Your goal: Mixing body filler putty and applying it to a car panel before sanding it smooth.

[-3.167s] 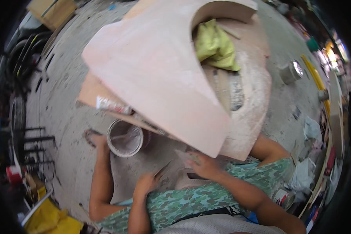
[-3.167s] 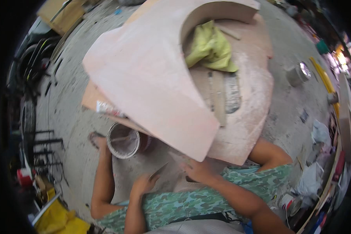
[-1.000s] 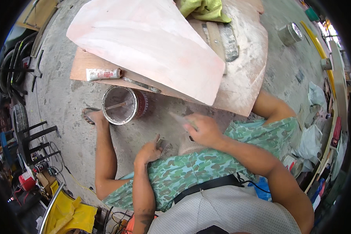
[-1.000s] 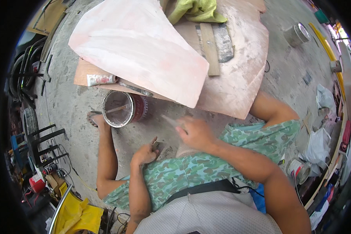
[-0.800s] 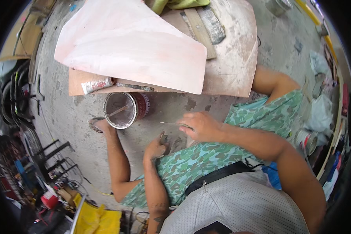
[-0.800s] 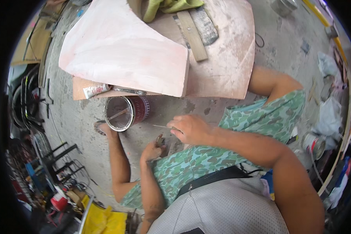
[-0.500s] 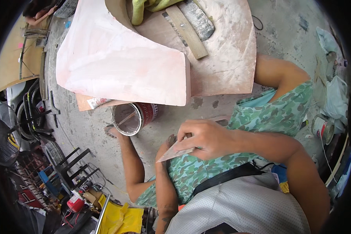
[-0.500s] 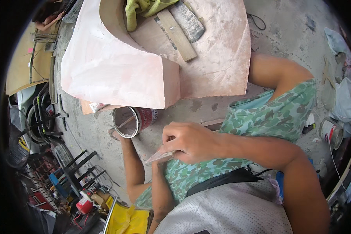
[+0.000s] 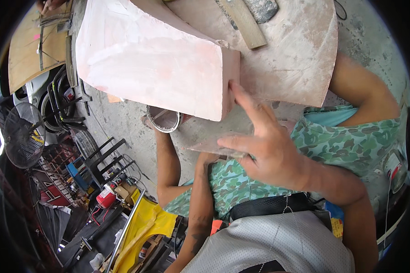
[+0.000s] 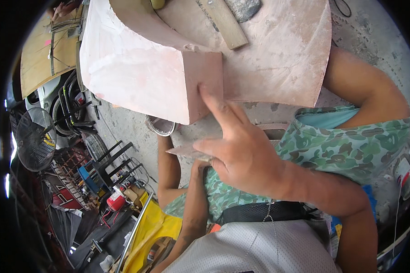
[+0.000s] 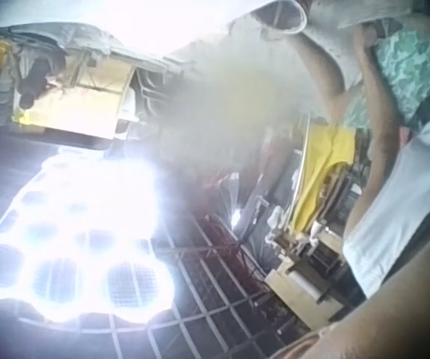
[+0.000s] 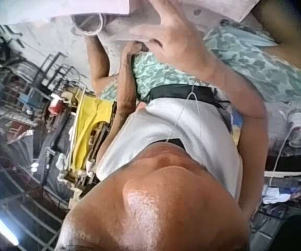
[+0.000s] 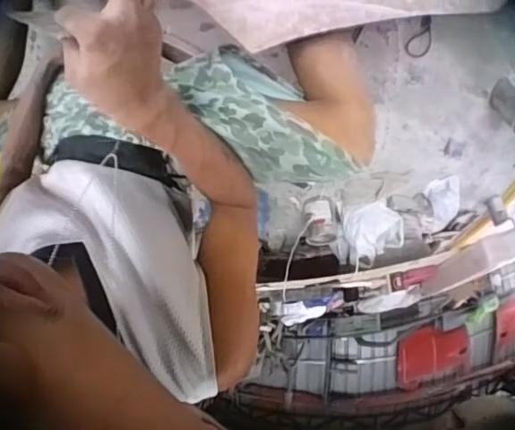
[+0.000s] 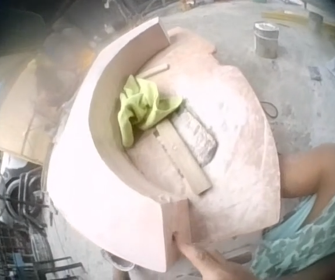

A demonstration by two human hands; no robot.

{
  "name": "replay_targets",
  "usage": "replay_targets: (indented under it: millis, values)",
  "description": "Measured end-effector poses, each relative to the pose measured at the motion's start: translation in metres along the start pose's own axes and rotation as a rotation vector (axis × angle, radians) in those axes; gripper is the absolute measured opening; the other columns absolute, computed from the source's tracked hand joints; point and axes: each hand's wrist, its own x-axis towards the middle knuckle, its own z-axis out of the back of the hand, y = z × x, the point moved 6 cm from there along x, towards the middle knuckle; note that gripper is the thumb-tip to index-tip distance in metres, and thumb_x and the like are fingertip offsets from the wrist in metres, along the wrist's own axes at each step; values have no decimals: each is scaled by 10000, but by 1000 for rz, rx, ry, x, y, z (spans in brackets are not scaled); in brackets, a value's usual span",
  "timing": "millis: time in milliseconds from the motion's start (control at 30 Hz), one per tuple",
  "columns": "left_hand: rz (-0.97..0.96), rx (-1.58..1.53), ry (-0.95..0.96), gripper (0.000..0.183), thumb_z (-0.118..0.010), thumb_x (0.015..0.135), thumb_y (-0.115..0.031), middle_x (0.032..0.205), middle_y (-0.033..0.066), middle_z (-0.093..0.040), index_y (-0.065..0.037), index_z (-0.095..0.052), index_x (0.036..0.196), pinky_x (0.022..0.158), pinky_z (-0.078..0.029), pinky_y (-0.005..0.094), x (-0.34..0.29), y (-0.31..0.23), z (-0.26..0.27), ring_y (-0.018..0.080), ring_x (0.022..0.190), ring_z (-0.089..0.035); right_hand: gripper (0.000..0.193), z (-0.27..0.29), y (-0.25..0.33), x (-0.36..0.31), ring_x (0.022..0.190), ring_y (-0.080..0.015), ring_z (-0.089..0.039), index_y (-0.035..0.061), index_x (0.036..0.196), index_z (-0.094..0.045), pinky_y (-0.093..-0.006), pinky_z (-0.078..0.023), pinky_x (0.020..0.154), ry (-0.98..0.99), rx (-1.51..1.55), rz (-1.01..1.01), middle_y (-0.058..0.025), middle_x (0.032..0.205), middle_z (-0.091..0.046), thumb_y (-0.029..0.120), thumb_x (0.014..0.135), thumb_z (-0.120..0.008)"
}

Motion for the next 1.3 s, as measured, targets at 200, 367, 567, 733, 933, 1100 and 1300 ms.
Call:
replay_targets:
  millis: [200, 367, 567, 733, 933, 1100, 1300]
  values:
    - [52, -13, -6, 492, -588, 915, 30, 1275, 120, -656, 29, -509, 1401, 1017, -458, 351, 7, -1, -5, 230, 1166, -593, 368, -17, -1, -26, 1342, -466, -489, 46, 980, -775, -467, -465, 1083, 80, -17, 41, -319, 1551, -359, -44, 629, -712]
    - [70, -64, -19, 493, -587, 914, 43, 1281, 115, -654, 29, -510, 1400, 1020, -457, 358, 5, 6, -3, 239, 1169, -593, 271, -14, -3, -26, 1233, -399, -540, -3, 927, -756, -426, -505, 1012, 16, -25, 61, -267, 1493, -434, -14, 658, -727]
    - [22, -146, -72, 382, -608, 918, -14, 1193, 134, -695, 28, -597, 1298, 979, -474, 372, 9, 16, -4, 243, 1107, -623, 399, -13, -14, -18, 1278, -394, -501, 79, 1012, -780, -423, -510, 891, -46, -79, 37, -213, 1411, -489, -44, 634, -750]
    - [-34, 86, -111, 333, -641, 926, -193, 851, 166, -704, 45, -636, 1160, 806, -503, 388, 5, 46, 11, 229, 857, -651, 244, -18, -8, -8, 1199, -372, -510, 42, 914, -765, -423, -514, 975, -55, -186, 151, -173, 1314, -509, 5, 674, -742]
    - [69, 128, -98, 281, -657, 919, -188, 774, 133, -628, 46, -632, 1073, 707, -482, 382, 10, 12, 5, 196, 731, -566, 210, -14, -20, -6, 1172, -375, -505, 60, 879, -763, -418, -517, 966, -98, -210, 172, -168, 1277, -493, 5, 676, -753]
    - [97, 196, -98, 288, -663, 913, -218, 716, 115, -609, 43, -652, 1034, 696, -476, 396, 11, 13, 6, 182, 702, -559, 194, -11, -16, -6, 1188, -354, -493, 52, 858, -769, -405, -521, 955, -78, -207, 192, -153, 1273, -500, 2, 670, -756]
    - [-288, 65, -200, 252, -669, 876, -193, 736, 96, -649, 40, -683, 971, 706, -484, 396, 8, -5, -3, 173, 721, -575, 188, -25, -17, -13, 1162, -316, -502, 42, 877, -779, -378, -528, 937, 50, -205, 191, -141, 1211, -524, 0, 706, -711]
